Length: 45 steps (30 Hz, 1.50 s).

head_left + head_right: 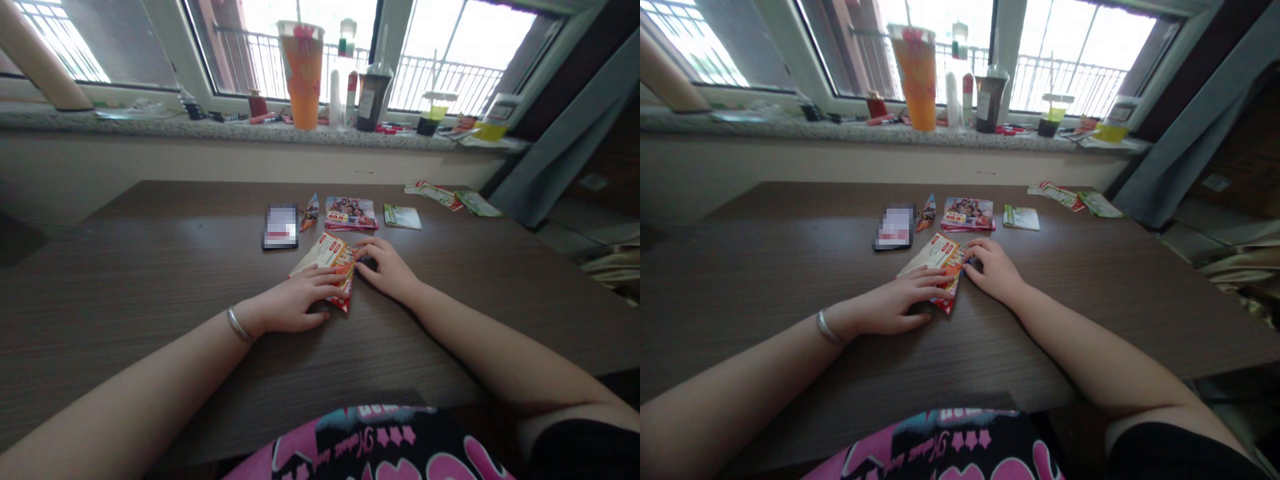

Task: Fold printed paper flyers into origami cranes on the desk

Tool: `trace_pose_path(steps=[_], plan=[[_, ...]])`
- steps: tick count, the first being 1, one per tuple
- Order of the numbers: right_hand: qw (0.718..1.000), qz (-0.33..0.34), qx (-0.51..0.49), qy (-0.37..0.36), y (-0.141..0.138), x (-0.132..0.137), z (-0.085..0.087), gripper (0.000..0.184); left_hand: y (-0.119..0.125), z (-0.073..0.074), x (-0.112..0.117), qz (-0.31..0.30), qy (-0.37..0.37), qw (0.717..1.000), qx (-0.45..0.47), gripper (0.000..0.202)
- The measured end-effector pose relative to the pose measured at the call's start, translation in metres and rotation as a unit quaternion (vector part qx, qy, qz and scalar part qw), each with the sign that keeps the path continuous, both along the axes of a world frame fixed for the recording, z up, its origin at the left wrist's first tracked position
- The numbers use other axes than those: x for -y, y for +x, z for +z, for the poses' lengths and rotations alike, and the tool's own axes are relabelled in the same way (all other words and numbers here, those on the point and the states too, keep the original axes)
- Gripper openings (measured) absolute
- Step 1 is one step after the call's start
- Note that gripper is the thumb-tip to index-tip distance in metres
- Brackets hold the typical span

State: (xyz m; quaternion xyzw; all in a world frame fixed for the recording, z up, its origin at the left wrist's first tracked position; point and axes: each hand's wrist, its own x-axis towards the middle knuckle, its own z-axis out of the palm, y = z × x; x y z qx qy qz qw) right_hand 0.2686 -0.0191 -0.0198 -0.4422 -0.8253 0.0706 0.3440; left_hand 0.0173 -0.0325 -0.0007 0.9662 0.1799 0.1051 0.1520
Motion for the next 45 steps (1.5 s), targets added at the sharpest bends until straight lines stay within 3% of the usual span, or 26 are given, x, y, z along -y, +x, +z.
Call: trace_pose_path(steps=[16,25,35,45], plan=[[0.998,-0.067,-0.015,-0.015,0.003,-0.006,-0.005,0.005,-0.002,-0.004,0.001,-0.003,0.043,0.999,-0.009,0.046],[0.998,-0.009,-0.017,0.064,-0.001,0.001,0.008,0.006,-0.001,-0.004,0.002,0.017,0.056,0.998,-0.028,0.047],[0.995,0.027,0.011,0.091,-0.003,0.008,0.013,0.007,-0.001,-0.004,0.003,0.031,0.064,0.997,-0.013,0.044],[0.991,0.039,0.054,0.113,-0.005,0.013,0.02,0.009,0.0,0.003,0.005,0.054,0.085,0.993,-0.056,0.044]])
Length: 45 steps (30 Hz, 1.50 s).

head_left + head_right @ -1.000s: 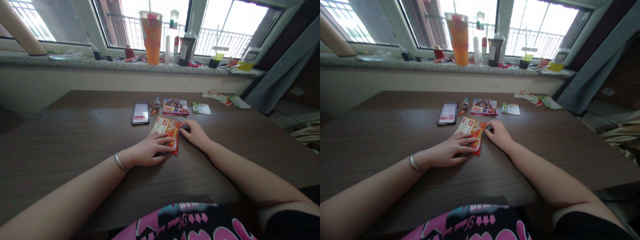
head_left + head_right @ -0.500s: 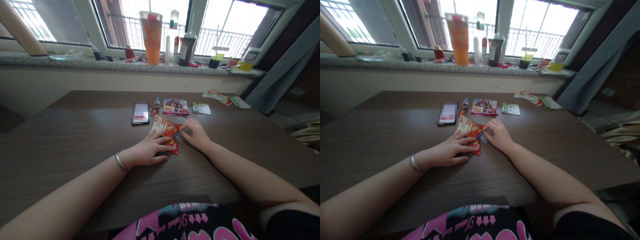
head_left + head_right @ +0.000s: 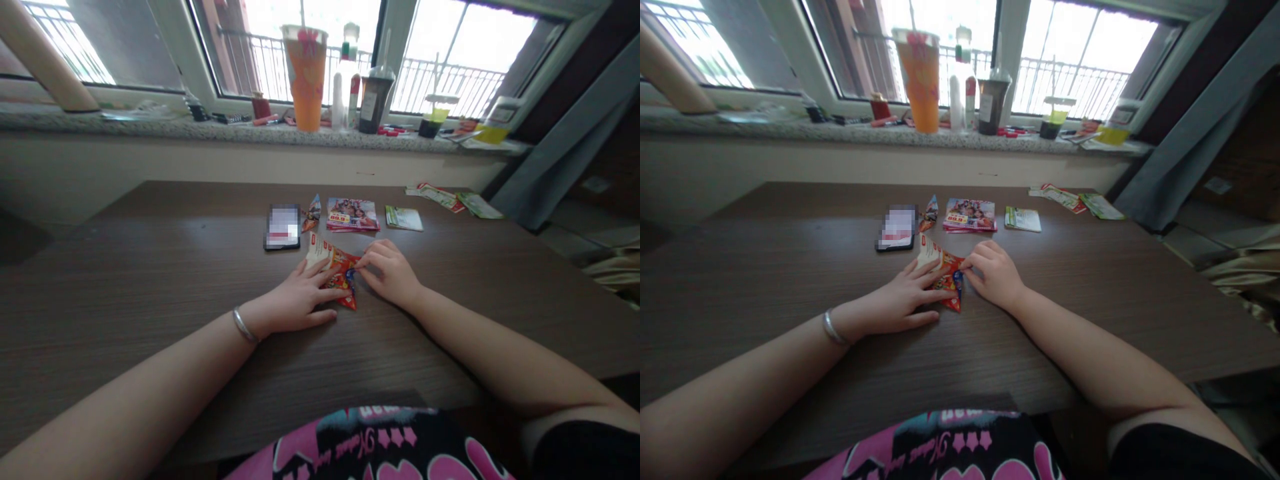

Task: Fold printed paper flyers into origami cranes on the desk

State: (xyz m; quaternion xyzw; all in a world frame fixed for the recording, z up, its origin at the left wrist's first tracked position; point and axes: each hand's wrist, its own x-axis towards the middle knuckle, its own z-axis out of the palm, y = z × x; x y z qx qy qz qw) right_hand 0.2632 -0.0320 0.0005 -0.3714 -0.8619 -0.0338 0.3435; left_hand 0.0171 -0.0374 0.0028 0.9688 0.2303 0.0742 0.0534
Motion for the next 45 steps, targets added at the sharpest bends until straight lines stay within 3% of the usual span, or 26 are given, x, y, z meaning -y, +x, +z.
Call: trace_pose_path(steps=[11,17,21,29,40,45], plan=[[1.0,0.017,-0.007,0.007,-0.001,0.001,0.0,0.007,0.004,-0.002,-0.002,0.042,0.058,0.997,0.042,0.034],[0.995,0.02,-0.072,-0.063,-0.004,0.002,-0.004,0.023,0.005,0.002,0.0,0.053,0.081,0.994,0.058,0.033],[0.989,0.021,-0.087,-0.122,-0.005,0.0,-0.004,0.011,0.004,0.003,0.001,0.072,0.088,0.992,0.053,0.031],[0.967,-0.069,-0.128,-0.208,-0.007,-0.005,-0.009,0.003,0.006,-0.001,0.0,0.081,0.1,0.991,0.039,0.033],[0.939,-0.084,-0.175,-0.285,-0.006,-0.009,-0.014,0.008,0.007,-0.003,0.0,0.092,0.094,0.991,0.029,0.035],[0.944,-0.065,-0.185,-0.266,-0.006,-0.009,-0.016,0.017,0.005,-0.003,0.001,0.091,0.088,0.991,0.031,0.035]])
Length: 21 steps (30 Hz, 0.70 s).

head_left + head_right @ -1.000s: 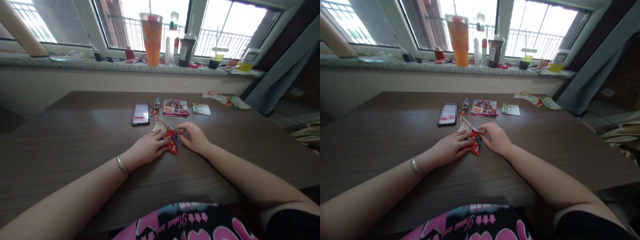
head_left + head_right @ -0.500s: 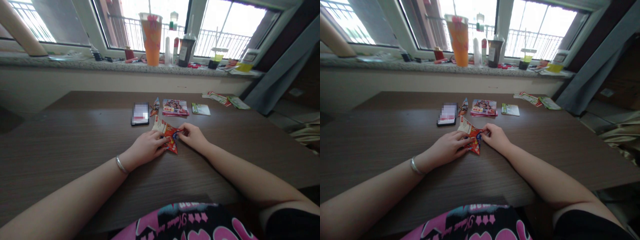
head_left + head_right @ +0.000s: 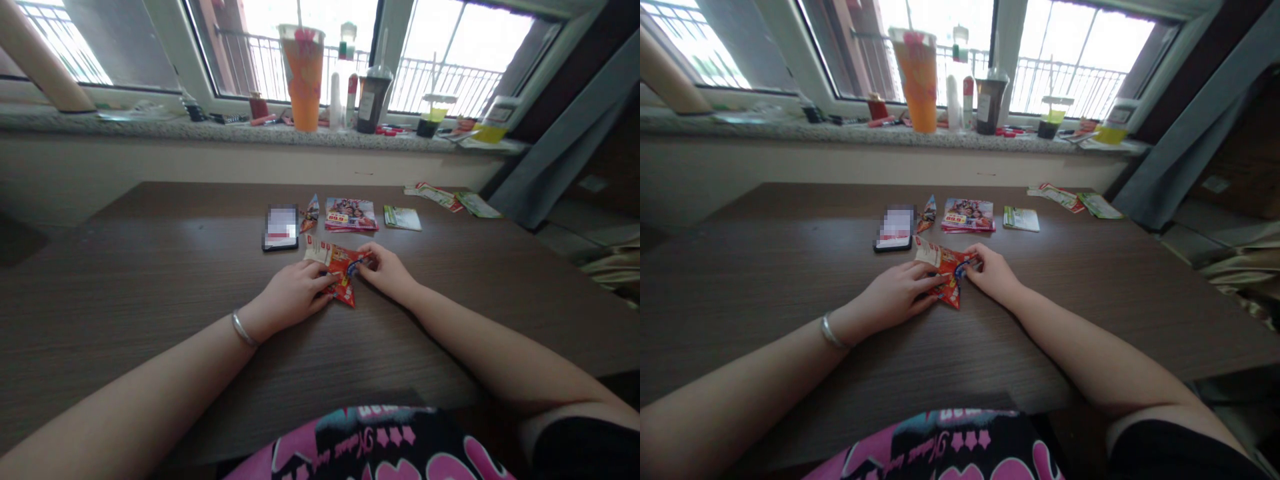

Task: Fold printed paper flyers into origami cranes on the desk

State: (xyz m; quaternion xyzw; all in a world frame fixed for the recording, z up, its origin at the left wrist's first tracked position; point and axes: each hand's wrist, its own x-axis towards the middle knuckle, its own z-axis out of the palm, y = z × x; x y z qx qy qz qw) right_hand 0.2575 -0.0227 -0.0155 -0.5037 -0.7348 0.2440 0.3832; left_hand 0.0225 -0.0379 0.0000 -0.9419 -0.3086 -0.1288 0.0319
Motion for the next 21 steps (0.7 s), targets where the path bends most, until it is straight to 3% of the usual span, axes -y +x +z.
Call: trace_pose_path(steps=[3,14,21], plan=[[1.0,0.03,0.002,0.002,0.0009,0.0009,0.0005,0.022,-0.0007,-0.0008,-0.0005,0.005,-0.003,1.0,-0.001,0.036],[0.987,0.087,0.104,0.083,0.0046,0.0056,0.0048,0.01,0.0033,0.0029,0.0011,0.037,-0.009,0.999,0.007,0.028],[0.976,0.112,0.15,0.109,0.0051,0.0061,0.0074,0.013,0.0027,0.0022,0.0019,0.041,0.049,0.998,0.016,0.023]])
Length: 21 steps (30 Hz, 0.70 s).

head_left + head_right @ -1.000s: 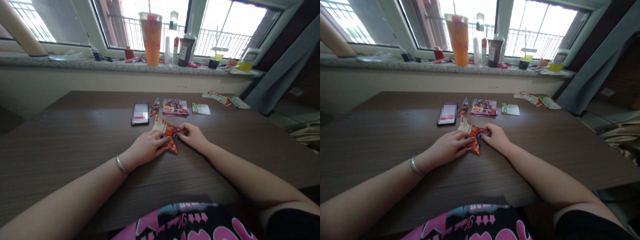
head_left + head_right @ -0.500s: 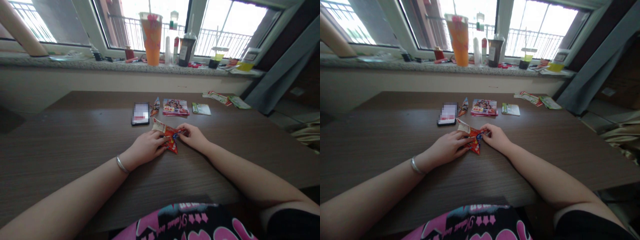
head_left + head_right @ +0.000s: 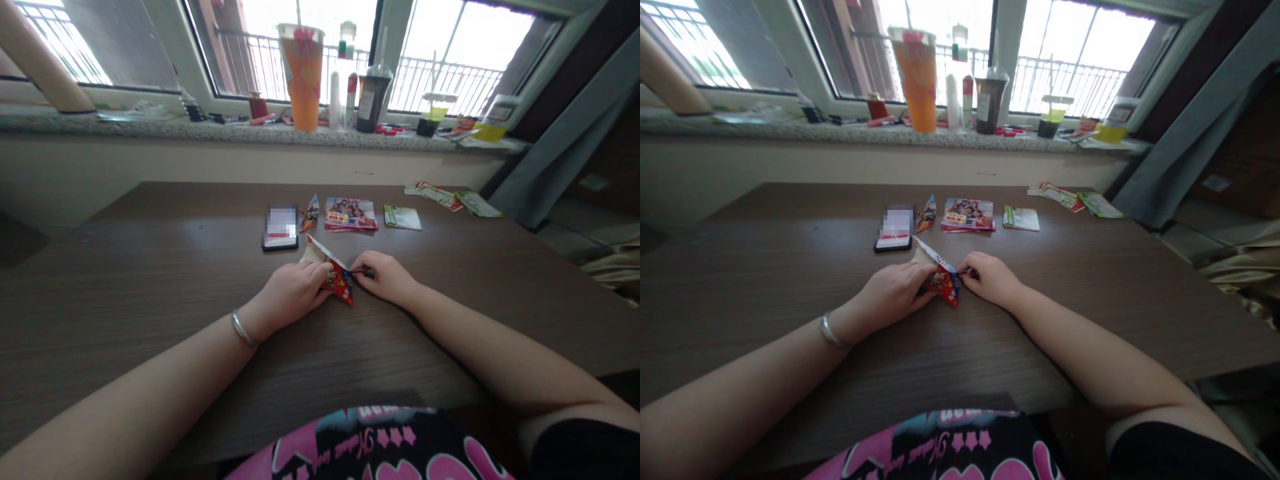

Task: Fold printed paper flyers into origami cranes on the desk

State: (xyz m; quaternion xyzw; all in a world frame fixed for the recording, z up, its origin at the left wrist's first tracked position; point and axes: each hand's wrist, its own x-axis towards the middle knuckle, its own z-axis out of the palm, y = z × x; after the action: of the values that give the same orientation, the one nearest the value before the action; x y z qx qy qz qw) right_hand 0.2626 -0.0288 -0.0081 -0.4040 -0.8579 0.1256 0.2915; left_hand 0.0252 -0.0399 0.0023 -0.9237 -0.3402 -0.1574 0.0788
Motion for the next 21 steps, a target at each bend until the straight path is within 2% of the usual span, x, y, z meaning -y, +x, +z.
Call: trace_pose_path(steps=[3,5,10,12,14,17,19,21], plan=[[1.0,-0.011,-0.002,-0.008,-0.001,0.001,0.0,0.01,0.0,0.0,0.001,-0.008,0.041,0.999,-0.009,0.018],[1.0,-0.023,-0.009,-0.019,-0.002,0.002,0.001,0.008,-0.001,0.0,0.001,-0.017,0.072,0.997,0.003,0.023],[0.992,-0.057,-0.079,-0.081,-0.004,0.0,-0.004,0.015,-0.006,0.0,0.001,-0.054,0.098,0.992,0.053,0.059],[0.975,-0.069,-0.154,-0.142,-0.005,-0.003,-0.008,0.018,-0.007,-0.001,0.0,-0.062,0.086,0.992,0.065,0.065],[0.944,-0.064,-0.238,-0.217,-0.006,-0.006,-0.011,0.021,-0.008,-0.001,-0.001,-0.067,0.081,0.992,0.073,0.067],[0.907,-0.061,-0.303,-0.286,-0.009,-0.007,-0.013,0.02,-0.008,-0.002,-0.002,-0.072,0.086,0.991,0.08,0.072],[0.902,-0.053,-0.309,-0.298,-0.011,-0.005,-0.012,0.02,-0.007,-0.002,-0.003,-0.067,0.09,0.991,0.079,0.075],[0.91,-0.038,-0.289,-0.295,-0.014,-0.002,-0.01,0.023,-0.007,-0.003,-0.003,-0.061,0.092,0.991,0.076,0.076]])
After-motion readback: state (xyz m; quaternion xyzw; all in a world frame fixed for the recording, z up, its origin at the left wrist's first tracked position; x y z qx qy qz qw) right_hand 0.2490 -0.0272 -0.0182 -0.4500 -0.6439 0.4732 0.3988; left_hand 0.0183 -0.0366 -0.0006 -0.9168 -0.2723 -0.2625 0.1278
